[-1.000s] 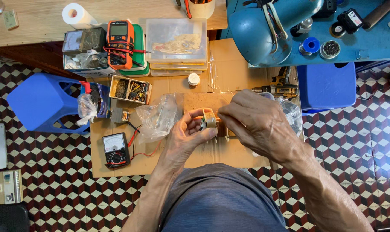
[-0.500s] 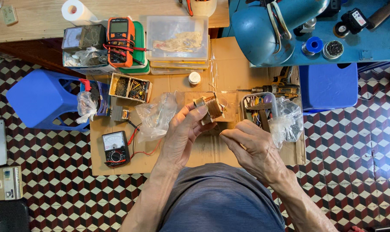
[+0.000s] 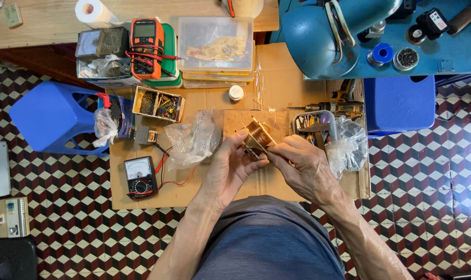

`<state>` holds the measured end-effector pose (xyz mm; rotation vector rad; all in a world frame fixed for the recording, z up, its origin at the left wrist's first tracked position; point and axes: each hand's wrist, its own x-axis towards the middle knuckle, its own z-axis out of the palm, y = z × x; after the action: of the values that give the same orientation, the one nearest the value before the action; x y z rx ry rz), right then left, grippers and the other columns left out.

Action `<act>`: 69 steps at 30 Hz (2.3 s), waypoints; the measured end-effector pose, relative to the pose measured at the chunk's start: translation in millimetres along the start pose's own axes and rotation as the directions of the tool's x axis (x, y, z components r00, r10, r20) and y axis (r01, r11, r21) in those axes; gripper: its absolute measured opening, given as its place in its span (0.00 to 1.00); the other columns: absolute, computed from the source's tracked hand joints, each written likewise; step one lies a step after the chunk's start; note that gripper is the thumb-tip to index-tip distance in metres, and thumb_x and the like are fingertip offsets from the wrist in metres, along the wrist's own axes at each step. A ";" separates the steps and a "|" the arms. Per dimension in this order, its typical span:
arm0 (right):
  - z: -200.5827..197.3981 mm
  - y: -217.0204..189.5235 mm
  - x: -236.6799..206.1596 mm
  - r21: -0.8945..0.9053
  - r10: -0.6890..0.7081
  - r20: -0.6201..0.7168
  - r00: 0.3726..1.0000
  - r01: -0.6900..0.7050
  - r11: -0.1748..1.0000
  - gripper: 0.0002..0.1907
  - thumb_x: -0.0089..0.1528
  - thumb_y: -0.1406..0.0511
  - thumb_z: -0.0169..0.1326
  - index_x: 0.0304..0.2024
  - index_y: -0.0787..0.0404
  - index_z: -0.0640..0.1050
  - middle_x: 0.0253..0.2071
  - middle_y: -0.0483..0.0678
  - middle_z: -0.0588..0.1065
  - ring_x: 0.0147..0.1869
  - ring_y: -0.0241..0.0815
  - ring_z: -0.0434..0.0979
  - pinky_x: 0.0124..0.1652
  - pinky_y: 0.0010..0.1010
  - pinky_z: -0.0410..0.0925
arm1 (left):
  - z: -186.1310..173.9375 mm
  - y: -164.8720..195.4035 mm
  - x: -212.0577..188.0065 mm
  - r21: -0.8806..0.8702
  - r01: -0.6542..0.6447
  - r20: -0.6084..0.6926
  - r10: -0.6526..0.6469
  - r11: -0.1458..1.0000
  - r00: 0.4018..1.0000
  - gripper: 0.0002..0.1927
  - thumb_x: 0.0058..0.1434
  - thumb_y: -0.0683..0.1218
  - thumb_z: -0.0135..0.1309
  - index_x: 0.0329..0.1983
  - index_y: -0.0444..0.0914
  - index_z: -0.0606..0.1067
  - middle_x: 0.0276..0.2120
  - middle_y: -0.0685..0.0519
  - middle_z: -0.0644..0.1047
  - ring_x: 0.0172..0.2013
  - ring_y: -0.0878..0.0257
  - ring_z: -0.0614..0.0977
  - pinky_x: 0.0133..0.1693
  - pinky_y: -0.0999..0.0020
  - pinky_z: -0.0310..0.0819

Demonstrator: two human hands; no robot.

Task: The person winds copper wire around a laminated core with white tabs, using both hands to guide and tension the wire. The person rotates the core and adjusts the wire placement to form neat layers.

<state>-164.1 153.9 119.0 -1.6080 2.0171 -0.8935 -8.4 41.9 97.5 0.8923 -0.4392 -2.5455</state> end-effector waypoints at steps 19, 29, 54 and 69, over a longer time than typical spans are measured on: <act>6.2 15.1 -11.6 0.156 0.336 0.175 0.926 -0.363 0.919 0.09 0.63 0.64 0.57 0.42 0.61 0.84 0.31 0.45 0.78 0.34 0.38 0.77 0.36 0.31 0.71 | -13.5 -14.8 15.7 0.205 -0.080 -0.135 0.109 0.975 0.985 0.28 0.56 0.57 0.64 0.53 0.35 0.77 0.42 0.52 0.80 0.41 0.66 0.81 0.48 0.67 0.80; 23.3 69.3 13.5 0.421 0.160 0.305 0.939 -0.284 0.862 0.10 0.66 0.66 0.53 0.46 0.62 0.83 0.35 0.47 0.79 0.40 0.34 0.76 0.41 0.26 0.70 | 2.1 -5.3 -0.3 0.337 -0.118 -0.024 0.133 0.934 0.991 0.33 0.55 0.57 0.64 0.58 0.36 0.68 0.41 0.51 0.82 0.41 0.64 0.83 0.44 0.67 0.82; -27.0 -24.8 16.2 -0.077 -0.243 0.026 0.970 0.244 0.967 0.04 0.61 0.68 0.60 0.37 0.63 0.82 0.29 0.46 0.76 0.33 0.38 0.75 0.33 0.31 0.71 | -10.3 -9.6 17.4 0.375 -0.136 -0.066 0.173 0.917 0.983 0.31 0.58 0.57 0.61 0.60 0.38 0.68 0.46 0.53 0.78 0.42 0.68 0.79 0.43 0.70 0.77; 8.7 39.7 15.8 0.044 0.062 0.173 0.983 -0.071 0.996 0.09 0.65 0.66 0.59 0.33 0.68 0.79 0.27 0.51 0.70 0.32 0.43 0.71 0.34 0.36 0.68 | 5.5 2.7 -6.2 0.402 -0.145 -0.026 0.170 0.904 0.985 0.31 0.58 0.57 0.62 0.60 0.37 0.71 0.42 0.56 0.76 0.41 0.70 0.78 0.41 0.72 0.75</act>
<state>-190.1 141.9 86.2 -1.5258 1.9024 -0.7482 -6.8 43.3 106.0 1.0225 -0.9972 -2.3100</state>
